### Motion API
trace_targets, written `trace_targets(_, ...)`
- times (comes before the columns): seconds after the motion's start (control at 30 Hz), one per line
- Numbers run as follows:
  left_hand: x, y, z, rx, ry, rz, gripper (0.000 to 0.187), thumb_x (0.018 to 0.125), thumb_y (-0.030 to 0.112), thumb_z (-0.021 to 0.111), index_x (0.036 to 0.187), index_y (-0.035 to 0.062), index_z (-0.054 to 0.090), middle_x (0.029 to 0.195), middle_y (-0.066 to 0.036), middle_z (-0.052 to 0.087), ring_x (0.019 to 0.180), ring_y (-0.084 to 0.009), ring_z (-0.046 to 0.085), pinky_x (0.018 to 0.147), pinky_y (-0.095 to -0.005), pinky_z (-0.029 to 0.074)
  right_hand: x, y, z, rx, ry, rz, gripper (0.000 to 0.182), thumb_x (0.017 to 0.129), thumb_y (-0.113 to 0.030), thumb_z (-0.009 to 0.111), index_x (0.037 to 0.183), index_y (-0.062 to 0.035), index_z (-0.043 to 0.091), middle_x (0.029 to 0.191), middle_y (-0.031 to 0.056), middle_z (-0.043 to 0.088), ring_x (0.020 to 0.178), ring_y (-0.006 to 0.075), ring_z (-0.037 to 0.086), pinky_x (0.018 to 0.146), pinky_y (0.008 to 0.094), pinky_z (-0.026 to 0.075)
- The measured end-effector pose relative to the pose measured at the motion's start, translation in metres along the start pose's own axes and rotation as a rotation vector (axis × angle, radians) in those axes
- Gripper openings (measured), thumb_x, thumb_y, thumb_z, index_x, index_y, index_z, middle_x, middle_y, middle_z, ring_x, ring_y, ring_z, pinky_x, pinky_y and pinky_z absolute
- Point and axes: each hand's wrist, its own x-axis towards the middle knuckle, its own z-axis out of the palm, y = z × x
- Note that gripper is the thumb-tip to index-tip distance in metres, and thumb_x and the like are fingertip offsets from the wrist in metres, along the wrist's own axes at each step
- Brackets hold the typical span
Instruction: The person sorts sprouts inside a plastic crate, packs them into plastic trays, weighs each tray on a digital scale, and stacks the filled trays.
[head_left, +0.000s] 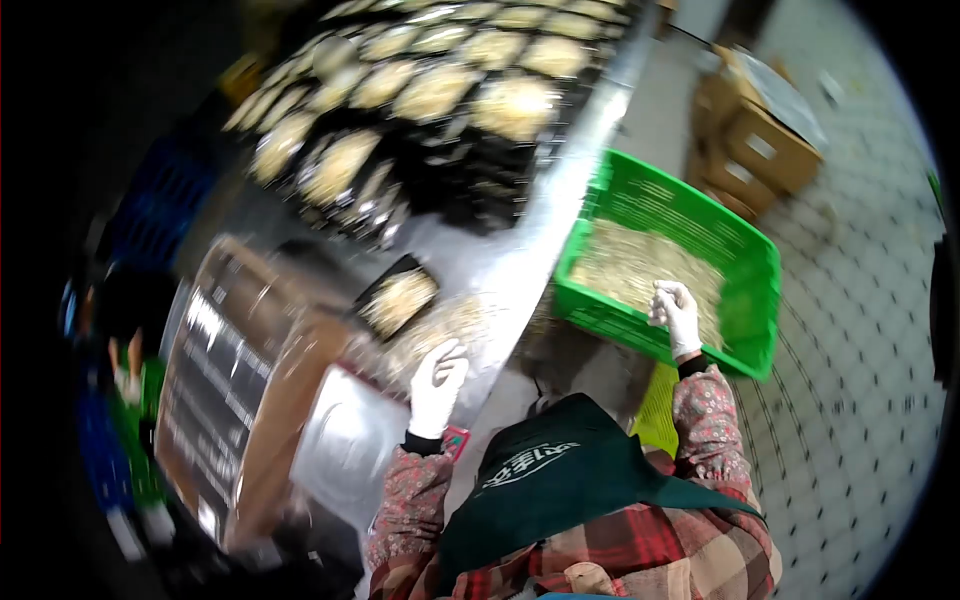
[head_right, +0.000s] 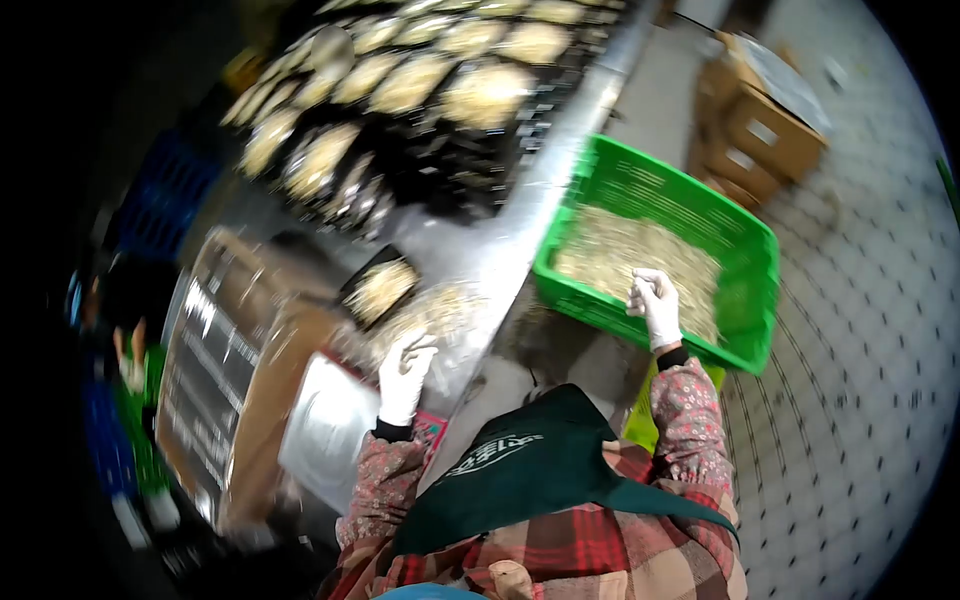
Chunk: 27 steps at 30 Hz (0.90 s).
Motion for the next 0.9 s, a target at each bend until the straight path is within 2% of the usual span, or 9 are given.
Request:
trace_targets(0.2,0.055,0.004,0.094,-0.141,-0.264,-0.035,0.047,0.093,0.006,0.062,0.136,-0.0039,0.046,0.123,-0.015,0.06,0.104,-0.0168,0.061,0.094,-0.0291,0.049,-0.005,0.026,-0.152,0.158,0.568,-0.115,0.025,0.095,-0.017,0.061,0.118,-0.0078,0.058,0.097,0.0043,0.066,0.076,0.0112,0.063,0.057,0.025,0.053)
trace_targets(0.33,0.113,0.018,0.19,-0.075,-0.395,0.012,0.047,0.096,0.011,0.059,0.139,-0.0013,0.044,0.128,-0.016,0.057,0.11,-0.0221,0.061,0.094,-0.032,0.05,0.043,0.017,-0.198,-0.093,0.6,-0.07,0.043,0.089,-0.021,0.07,0.127,-0.0058,0.055,0.117,0.0076,0.063,0.099,0.0151,0.063,0.077,0.0263,0.053)
trace_targets(0.4,0.142,0.018,0.244,-0.032,-0.466,-0.052,0.048,0.095,0.012,0.06,0.138,-0.0016,0.044,0.129,-0.016,0.057,0.111,-0.0222,0.06,0.094,-0.0328,0.05,0.095,0.065,-0.227,-0.258,0.457,-0.151,0.059,0.084,-0.029,0.076,0.132,-0.0025,0.053,0.128,0.0155,0.059,0.116,0.0252,0.058,0.101,0.0341,0.044)
trace_targets(0.47,0.172,-0.009,0.289,0.011,-0.49,-0.182,0.05,0.095,0.014,0.062,0.139,-0.0009,0.044,0.131,-0.016,0.057,0.11,-0.0201,0.06,0.091,-0.0314,0.05,0.132,0.093,-0.237,-0.684,0.317,-0.008,0.07,0.079,-0.038,0.077,0.134,-0.0022,0.052,0.134,0.0195,0.055,0.123,0.0303,0.053,0.105,0.0378,0.041)
trace_targets(0.6,0.236,-0.121,0.347,0.373,-0.445,-0.456,0.052,0.091,0.022,0.069,0.134,0.0005,0.05,0.124,-0.013,0.061,0.104,-0.0158,0.06,0.087,-0.0275,0.048,0.181,0.13,-0.191,-0.843,-0.163,0.24,0.083,0.078,-0.047,0.072,0.138,0.0025,0.046,0.141,0.024,0.047,0.132,0.0352,0.044,0.111,0.0401,0.035)
trace_targets(0.67,0.259,-0.177,0.354,0.479,-0.394,-0.595,0.051,0.089,0.025,0.071,0.129,-0.0004,0.054,0.116,-0.011,0.065,0.099,-0.0165,0.061,0.085,-0.0284,0.048,0.196,0.165,-0.159,-0.989,-0.314,0.149,0.087,0.079,-0.05,0.069,0.141,0.0031,0.041,0.144,0.0238,0.043,0.135,0.035,0.041,0.112,0.0404,0.034)
trace_targets(0.7,0.265,-0.239,0.344,0.594,-0.376,-0.463,0.048,0.088,0.026,0.071,0.124,-0.0012,0.057,0.109,-0.01,0.067,0.094,-0.0184,0.062,0.083,-0.0306,0.049,0.204,0.179,-0.143,-1.017,-0.404,0.169,0.087,0.079,-0.051,0.068,0.142,0.0029,0.04,0.146,0.0239,0.041,0.137,0.0361,0.038,0.113,0.0413,0.033)
trace_targets(0.77,0.268,-0.309,0.331,0.941,-0.575,-0.54,0.052,0.087,0.04,0.065,0.119,0.0001,0.063,0.114,-0.018,0.067,0.105,-0.0304,0.064,0.091,-0.0361,0.049,0.202,0.183,-0.109,-1.1,-0.43,0.139,0.087,0.078,-0.05,0.069,0.142,0.0013,0.039,0.149,0.0217,0.037,0.14,0.0379,0.031,0.114,0.0442,0.029)
trace_targets(0.9,0.235,-0.313,0.359,1.349,-0.86,-0.745,0.056,0.09,0.049,0.05,0.121,0.0036,0.063,0.125,-0.018,0.062,0.116,-0.0316,0.059,0.099,-0.039,0.045,0.201,0.204,-0.066,-1.218,-0.413,0.071,0.09,0.079,-0.048,0.069,0.146,-0.0005,0.032,0.152,0.0197,0.032,0.142,0.0382,0.027,0.116,0.0476,0.023)
